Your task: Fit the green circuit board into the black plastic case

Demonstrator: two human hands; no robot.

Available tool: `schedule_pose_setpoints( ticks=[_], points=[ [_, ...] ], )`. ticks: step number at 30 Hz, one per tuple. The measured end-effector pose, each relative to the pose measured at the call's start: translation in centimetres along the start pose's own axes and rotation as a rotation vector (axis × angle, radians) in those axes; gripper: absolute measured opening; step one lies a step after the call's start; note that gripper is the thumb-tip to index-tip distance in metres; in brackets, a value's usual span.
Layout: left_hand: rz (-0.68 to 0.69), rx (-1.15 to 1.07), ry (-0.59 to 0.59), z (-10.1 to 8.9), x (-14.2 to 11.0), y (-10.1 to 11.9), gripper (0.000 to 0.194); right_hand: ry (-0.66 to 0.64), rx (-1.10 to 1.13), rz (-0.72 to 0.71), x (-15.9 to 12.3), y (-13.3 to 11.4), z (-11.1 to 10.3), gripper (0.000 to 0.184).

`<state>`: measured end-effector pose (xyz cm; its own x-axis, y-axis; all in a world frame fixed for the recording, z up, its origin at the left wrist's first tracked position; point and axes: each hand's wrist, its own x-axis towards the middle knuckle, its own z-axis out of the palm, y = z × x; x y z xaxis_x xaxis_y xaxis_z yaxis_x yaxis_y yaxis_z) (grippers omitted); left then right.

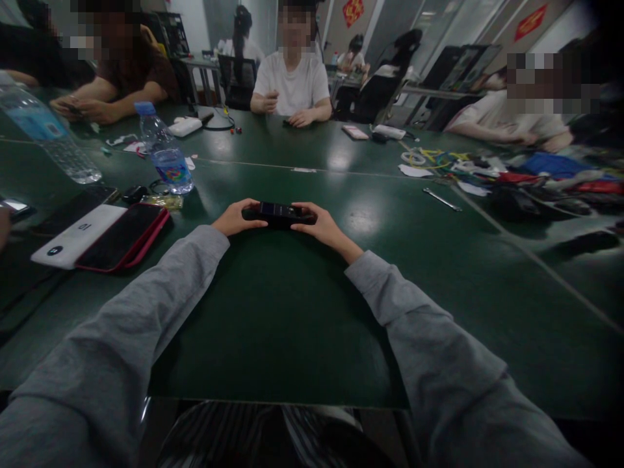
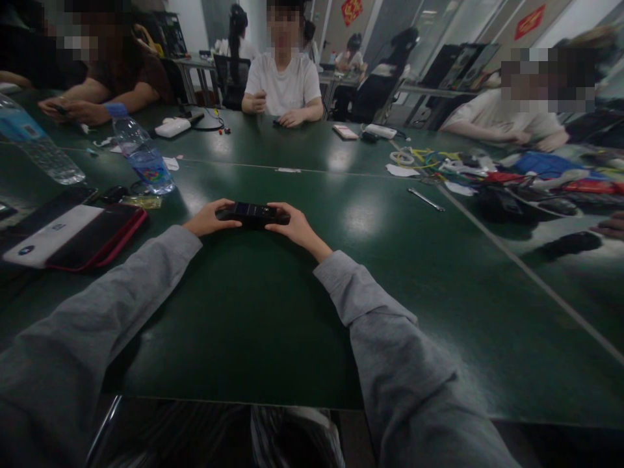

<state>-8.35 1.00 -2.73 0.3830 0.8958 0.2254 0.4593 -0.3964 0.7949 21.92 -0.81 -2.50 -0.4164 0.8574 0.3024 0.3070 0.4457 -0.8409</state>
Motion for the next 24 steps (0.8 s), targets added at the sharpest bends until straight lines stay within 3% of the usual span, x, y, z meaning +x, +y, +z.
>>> schedule_pose_setpoints(
  ticks=[24],
  points=[
    [0.066,0.011,0.039,0.24,0.02,0.20,0.060,0.024,0.054,-0.011,0.27,0.59,0.02,0.060]
  ],
)
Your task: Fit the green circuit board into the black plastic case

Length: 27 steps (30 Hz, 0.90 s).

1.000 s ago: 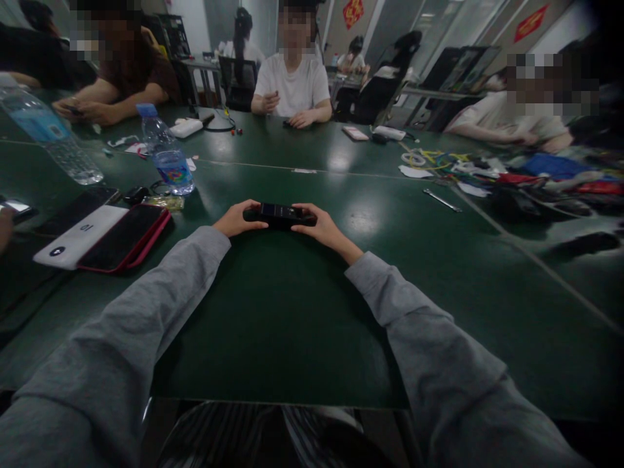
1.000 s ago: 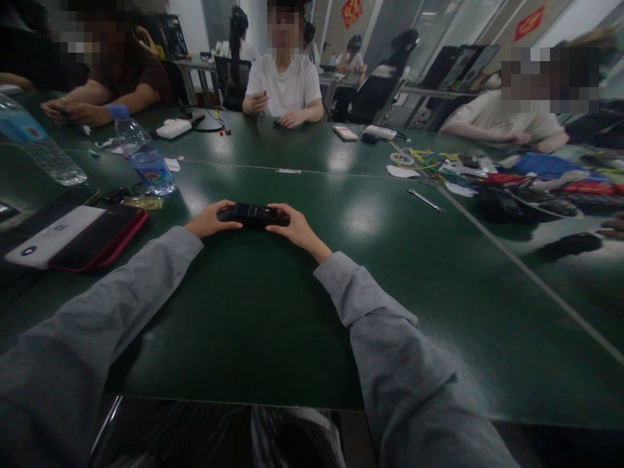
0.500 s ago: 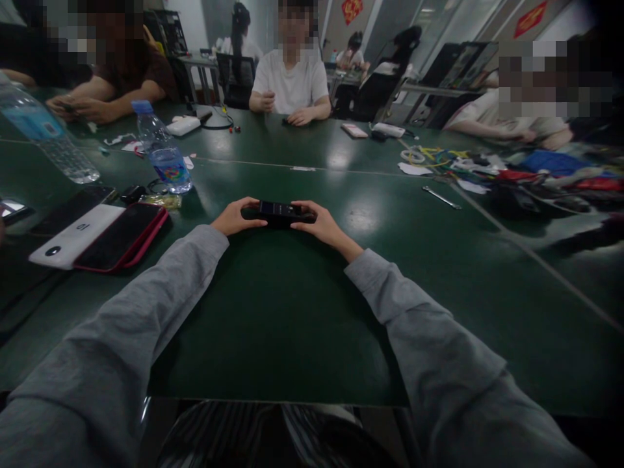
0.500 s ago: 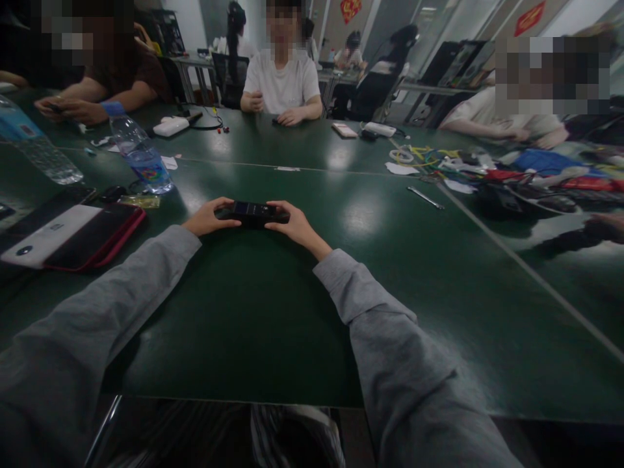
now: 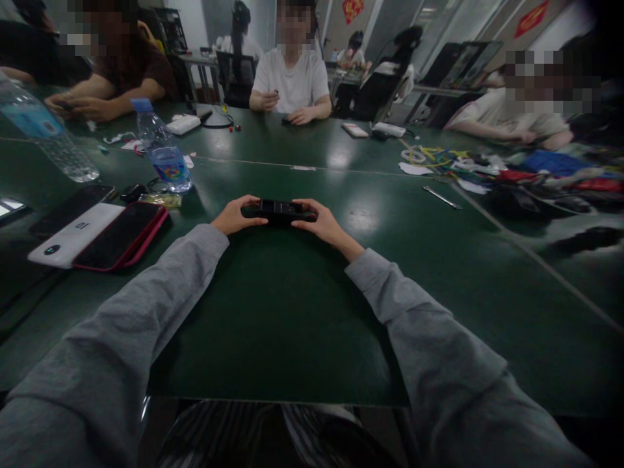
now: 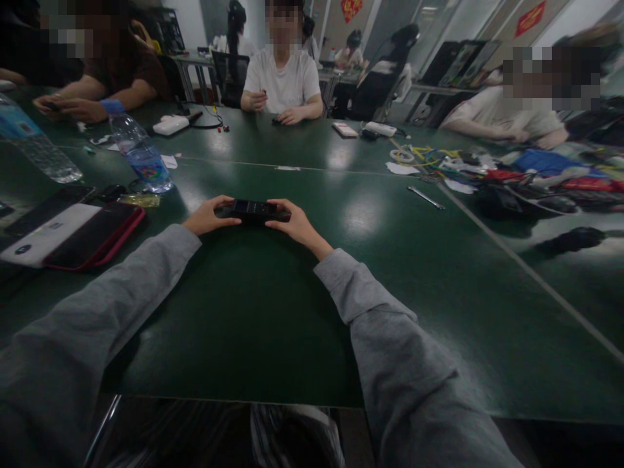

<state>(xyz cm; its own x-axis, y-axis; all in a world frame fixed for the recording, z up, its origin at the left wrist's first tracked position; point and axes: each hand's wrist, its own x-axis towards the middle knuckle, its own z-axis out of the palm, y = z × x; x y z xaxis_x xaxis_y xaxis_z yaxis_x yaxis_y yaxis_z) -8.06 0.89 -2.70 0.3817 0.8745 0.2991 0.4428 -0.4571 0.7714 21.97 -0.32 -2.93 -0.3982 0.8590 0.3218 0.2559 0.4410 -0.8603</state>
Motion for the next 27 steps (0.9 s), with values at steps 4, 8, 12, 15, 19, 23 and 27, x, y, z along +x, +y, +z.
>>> schedule_pose_setpoints(
  ticks=[4,8,12,15,19,23,27],
  points=[
    [0.003,0.018,-0.001,-0.1,0.0,0.3,0.058,-0.006,-0.006,-0.007,0.0,-0.2,-0.1,0.059],
    [0.005,0.035,0.007,-0.2,0.1,0.6,0.058,0.006,-0.007,-0.010,0.1,-0.4,-0.1,0.059],
    [0.005,0.036,0.012,-0.3,0.2,0.9,0.058,0.002,-0.015,-0.014,0.1,-0.7,-0.2,0.060],
    [0.009,0.042,0.007,-0.4,0.1,1.2,0.059,-0.004,-0.045,-0.015,0.1,-0.7,-0.4,0.059],
    [0.009,0.065,0.002,-0.6,0.1,1.4,0.061,0.002,-0.052,-0.014,0.1,-0.7,-0.5,0.060],
    [0.015,0.069,0.007,-0.6,0.2,1.4,0.060,0.001,-0.047,-0.004,0.2,-0.8,-0.5,0.060],
    [0.014,0.060,0.021,-0.5,0.2,1.4,0.061,-0.005,-0.041,-0.003,0.3,-0.9,-0.6,0.061]
  ],
)
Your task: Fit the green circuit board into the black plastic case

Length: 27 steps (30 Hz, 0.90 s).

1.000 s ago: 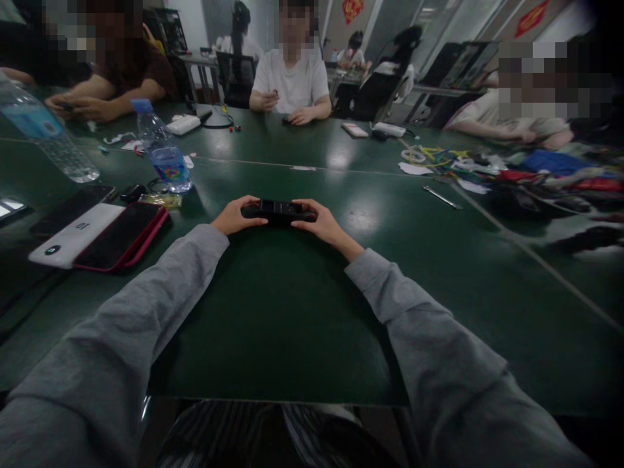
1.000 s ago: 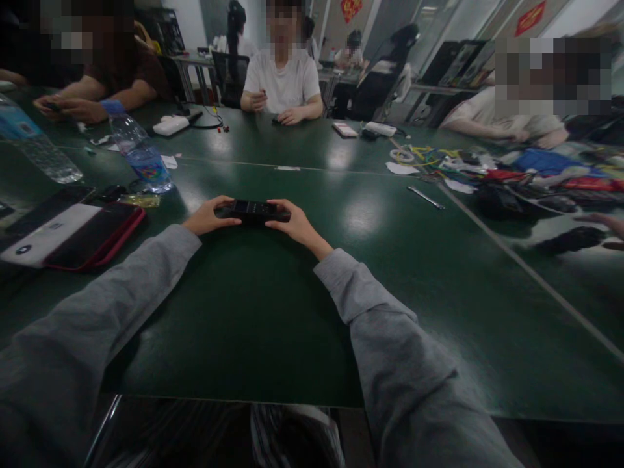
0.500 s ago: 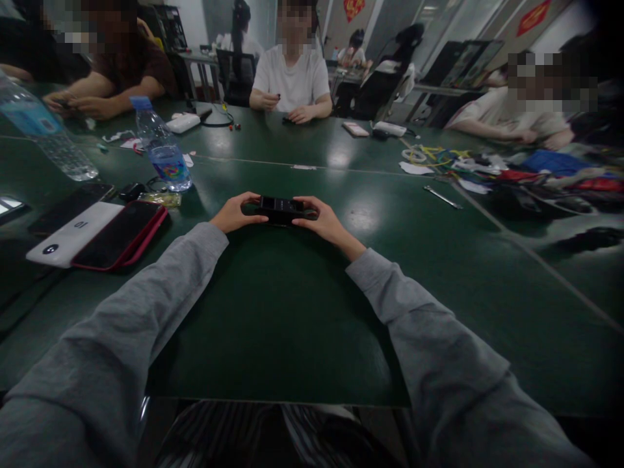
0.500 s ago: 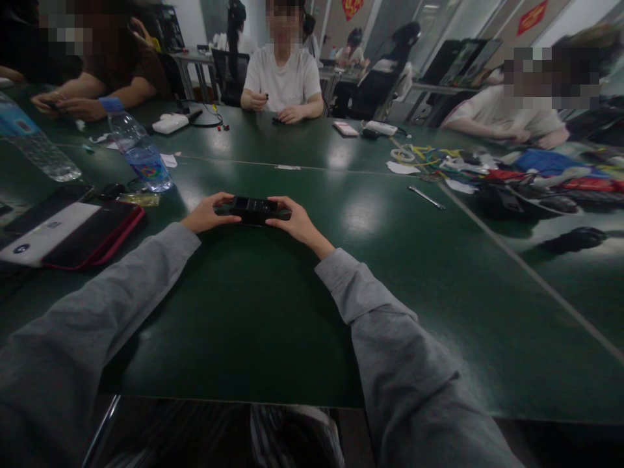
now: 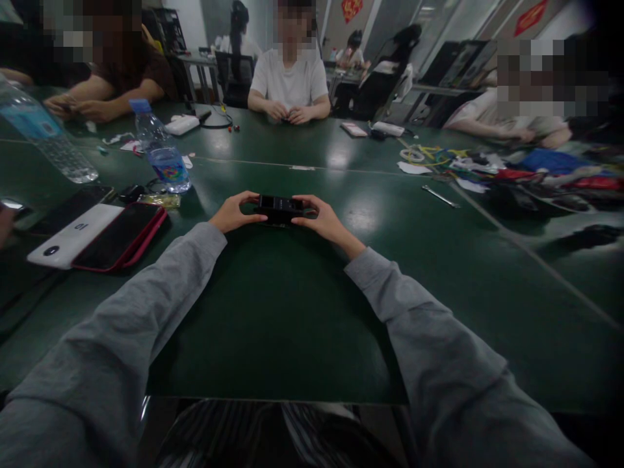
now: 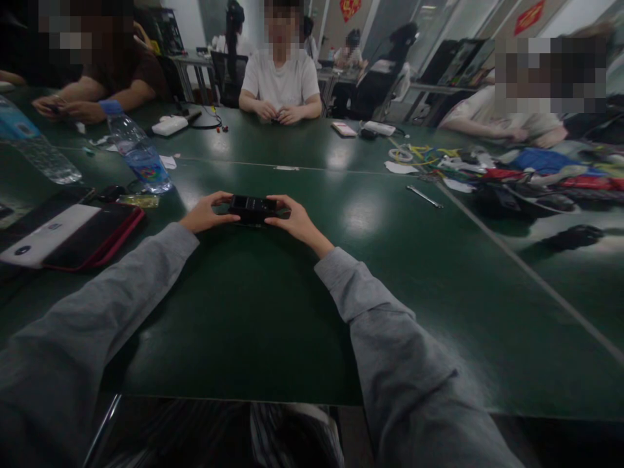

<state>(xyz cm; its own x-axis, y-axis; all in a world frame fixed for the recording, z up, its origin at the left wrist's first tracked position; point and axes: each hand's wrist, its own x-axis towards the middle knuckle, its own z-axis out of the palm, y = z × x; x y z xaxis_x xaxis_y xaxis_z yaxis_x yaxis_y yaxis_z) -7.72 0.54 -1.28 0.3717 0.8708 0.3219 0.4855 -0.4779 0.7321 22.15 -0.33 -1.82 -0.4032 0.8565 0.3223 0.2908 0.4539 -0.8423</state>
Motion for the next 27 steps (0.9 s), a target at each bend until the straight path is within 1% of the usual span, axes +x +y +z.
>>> schedule_pose_setpoints(
  ticks=[6,11,20,27],
  points=[
    [0.004,0.007,0.001,-0.1,0.0,0.0,0.059,0.010,0.006,0.013,0.0,-0.3,-0.1,0.060],
    [0.008,0.017,0.001,-0.4,0.2,-0.1,0.064,0.009,0.006,0.015,0.1,-0.9,-0.4,0.062],
    [-0.001,0.053,0.016,-0.9,0.5,1.2,0.062,0.017,-0.001,0.009,0.4,-1.6,-0.7,0.060],
    [0.036,0.059,0.044,-1.5,1.4,1.7,0.064,0.035,0.002,-0.036,1.3,-1.8,-1.2,0.062]
  ],
)
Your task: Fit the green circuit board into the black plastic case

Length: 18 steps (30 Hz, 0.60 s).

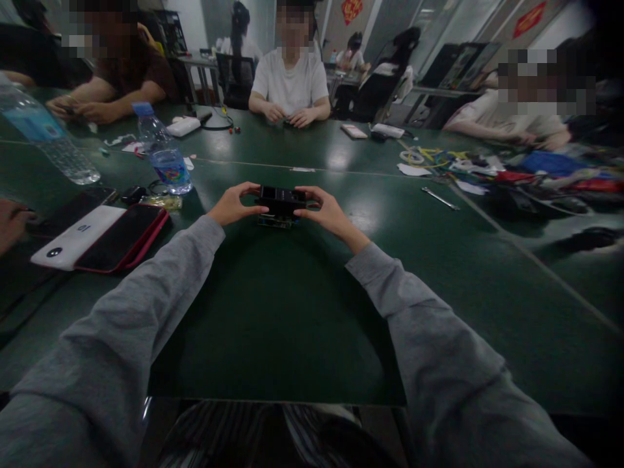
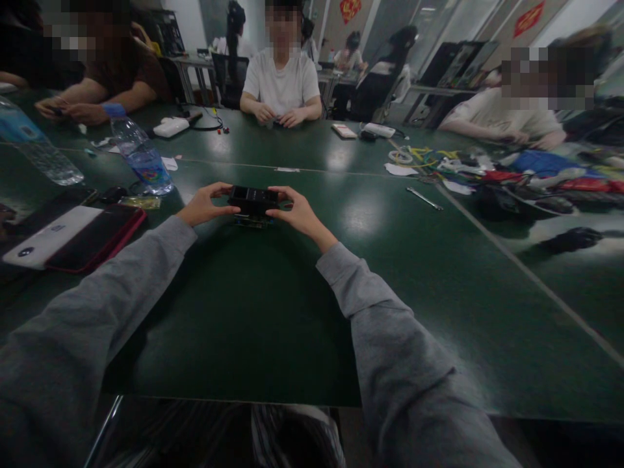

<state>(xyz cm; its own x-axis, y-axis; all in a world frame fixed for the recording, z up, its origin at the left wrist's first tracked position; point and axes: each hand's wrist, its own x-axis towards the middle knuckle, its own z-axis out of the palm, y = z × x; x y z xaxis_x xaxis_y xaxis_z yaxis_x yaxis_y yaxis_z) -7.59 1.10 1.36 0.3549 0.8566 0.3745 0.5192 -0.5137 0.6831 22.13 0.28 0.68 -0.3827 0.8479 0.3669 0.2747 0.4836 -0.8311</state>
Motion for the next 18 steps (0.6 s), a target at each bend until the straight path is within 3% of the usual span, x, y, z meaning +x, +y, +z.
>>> schedule_pose_setpoints(
  ticks=[7,13,18],
  points=[
    [0.014,-0.005,0.006,-0.9,3.0,-0.1,0.066,0.049,0.008,-0.017,2.5,0.8,-0.6,0.066],
    [-0.101,-0.039,-0.009,1.1,4.5,-3.6,0.063,0.051,-0.029,0.055,4.6,5.1,0.6,0.065],
    [-0.200,0.160,-0.077,2.4,4.0,-5.7,0.050,0.012,-0.064,0.033,4.4,7.5,1.3,0.063]
  ],
)
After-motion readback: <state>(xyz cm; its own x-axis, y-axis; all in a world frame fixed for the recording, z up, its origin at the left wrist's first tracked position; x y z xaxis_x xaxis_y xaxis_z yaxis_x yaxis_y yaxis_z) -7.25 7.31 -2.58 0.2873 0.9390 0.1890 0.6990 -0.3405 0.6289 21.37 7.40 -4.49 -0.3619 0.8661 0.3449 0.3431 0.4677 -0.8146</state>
